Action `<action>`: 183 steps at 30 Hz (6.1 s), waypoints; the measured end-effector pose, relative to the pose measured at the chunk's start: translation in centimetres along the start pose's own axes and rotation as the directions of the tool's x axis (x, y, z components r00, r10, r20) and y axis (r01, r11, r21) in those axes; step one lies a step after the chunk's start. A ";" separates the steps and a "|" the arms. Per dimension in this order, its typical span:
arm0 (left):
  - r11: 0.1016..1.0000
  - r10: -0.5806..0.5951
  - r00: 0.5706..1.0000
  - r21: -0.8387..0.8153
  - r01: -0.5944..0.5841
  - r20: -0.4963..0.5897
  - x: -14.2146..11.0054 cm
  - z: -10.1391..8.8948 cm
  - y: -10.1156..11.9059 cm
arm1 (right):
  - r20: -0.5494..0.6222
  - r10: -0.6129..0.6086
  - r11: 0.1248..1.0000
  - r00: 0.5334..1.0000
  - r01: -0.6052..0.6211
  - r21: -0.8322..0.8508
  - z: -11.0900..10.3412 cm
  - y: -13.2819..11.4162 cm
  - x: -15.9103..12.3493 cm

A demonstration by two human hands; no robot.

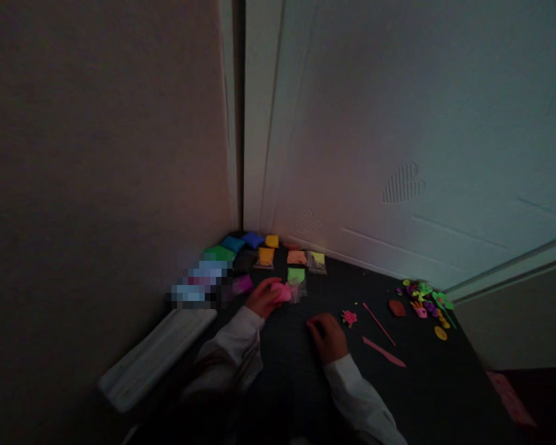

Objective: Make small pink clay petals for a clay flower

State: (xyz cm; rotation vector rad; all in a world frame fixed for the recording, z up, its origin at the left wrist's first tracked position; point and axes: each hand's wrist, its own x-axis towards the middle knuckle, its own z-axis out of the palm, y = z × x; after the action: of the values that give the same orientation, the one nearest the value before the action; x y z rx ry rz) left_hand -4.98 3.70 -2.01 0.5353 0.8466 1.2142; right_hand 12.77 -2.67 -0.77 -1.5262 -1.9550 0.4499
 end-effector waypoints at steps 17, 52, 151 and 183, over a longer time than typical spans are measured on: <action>0.921 0.115 0.992 0.368 -0.128 0.057 -0.6 -0.1 -1.1 | 0.021 0.017 1.000 1.000 -0.016 -0.017 -0.7 -0.7 -2.9; 0.713 0.057 0.969 0.670 -0.208 0.240 -1.7 0.4 -0.6 | -0.204 0.157 0.887 0.966 -0.047 0.460 -0.8 -0.8 0.7; 0.836 0.065 0.988 0.533 -0.132 0.143 -2.2 1.5 -0.7 | -0.143 0.138 0.911 0.980 -0.070 0.406 0.5 -1.2 -0.5; 0.286 0.223 0.827 0.777 -0.561 0.516 -1.8 0.5 -0.9 | -0.142 -0.100 0.978 0.985 0.124 0.169 -0.3 -1.5 -0.2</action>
State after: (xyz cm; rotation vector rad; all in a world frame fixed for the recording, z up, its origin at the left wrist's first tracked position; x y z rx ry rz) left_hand -4.21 1.73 -1.87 1.9526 1.1061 0.9374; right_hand 11.85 -3.29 0.34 -1.2939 -1.8353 0.4488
